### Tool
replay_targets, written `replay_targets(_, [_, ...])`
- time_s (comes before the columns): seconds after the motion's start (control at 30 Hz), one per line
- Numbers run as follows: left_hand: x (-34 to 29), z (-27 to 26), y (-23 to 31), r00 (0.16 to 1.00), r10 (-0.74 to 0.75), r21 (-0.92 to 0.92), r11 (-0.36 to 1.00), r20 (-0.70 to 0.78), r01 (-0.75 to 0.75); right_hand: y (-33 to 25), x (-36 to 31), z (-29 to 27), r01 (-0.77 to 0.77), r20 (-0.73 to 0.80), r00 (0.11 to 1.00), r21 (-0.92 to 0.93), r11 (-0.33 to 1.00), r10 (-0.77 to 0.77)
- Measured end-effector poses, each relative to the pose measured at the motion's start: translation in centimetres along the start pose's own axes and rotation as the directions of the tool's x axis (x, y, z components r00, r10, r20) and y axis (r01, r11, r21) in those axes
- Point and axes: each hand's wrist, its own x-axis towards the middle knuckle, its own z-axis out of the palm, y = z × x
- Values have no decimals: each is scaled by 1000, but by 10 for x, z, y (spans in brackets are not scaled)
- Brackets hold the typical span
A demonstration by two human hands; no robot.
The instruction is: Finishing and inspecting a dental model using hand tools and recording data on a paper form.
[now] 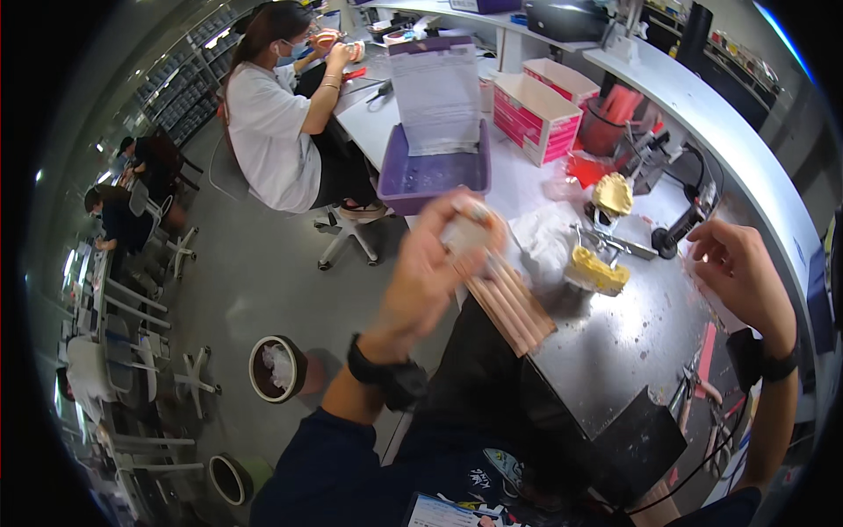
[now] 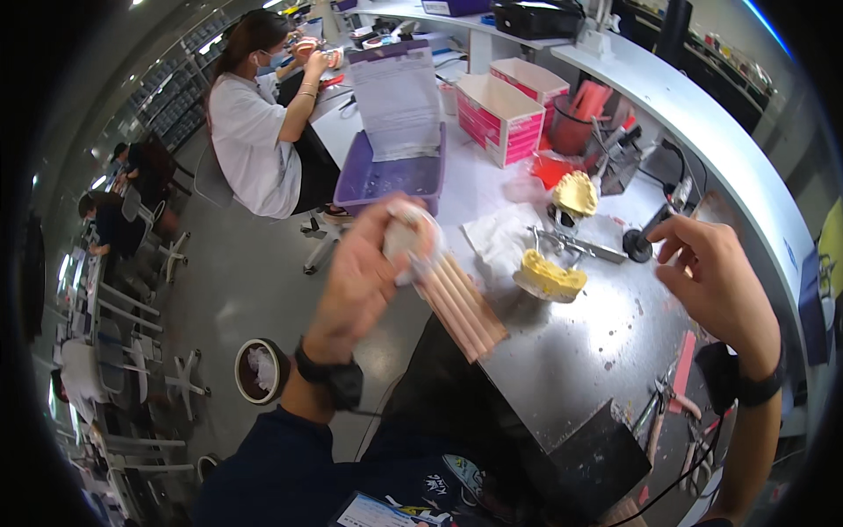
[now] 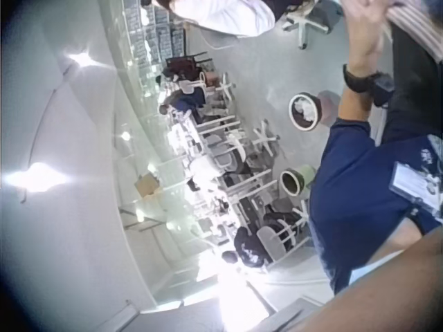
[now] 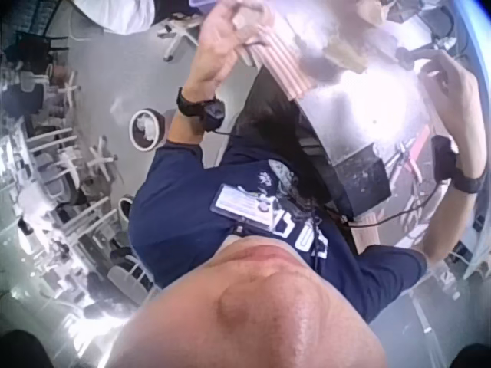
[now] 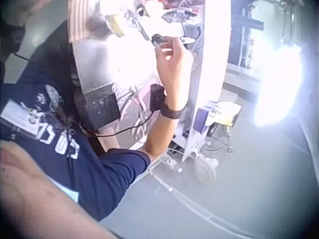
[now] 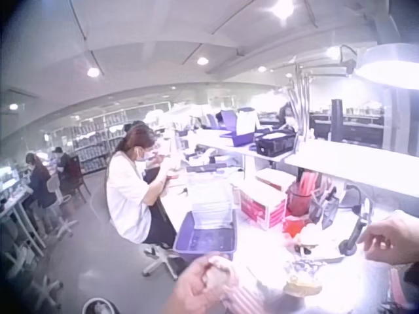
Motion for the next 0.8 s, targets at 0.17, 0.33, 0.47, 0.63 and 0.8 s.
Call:
replay_targets(0.17, [73, -90, 28, 942, 311, 652, 741, -123, -160, -15, 46, 51, -239, 391, 911, 240, 941, 132])
replay_targets(0.33, [116, -101, 25, 939, 336, 962, 223, 75, -157, -27, 56, 80, -366, 477, 852, 244, 898, 218])
replay_targets(0.47, [147, -101, 23, 997, -82, 997, -76, -1, -5, -34, 53, 74, -307, 469, 862, 183, 934, 191])
replay_targets(0.63, [159, -120, 19, 902, -277, 944, 95, 330, -316, -27, 45, 76, -284, 484, 857, 156, 946, 177])
replay_targets(0.8, [145, -123, 50, 917, -286, 916, 367, 278, -163, -30, 42, 86, -278, 419, 888, 165, 946, 188])
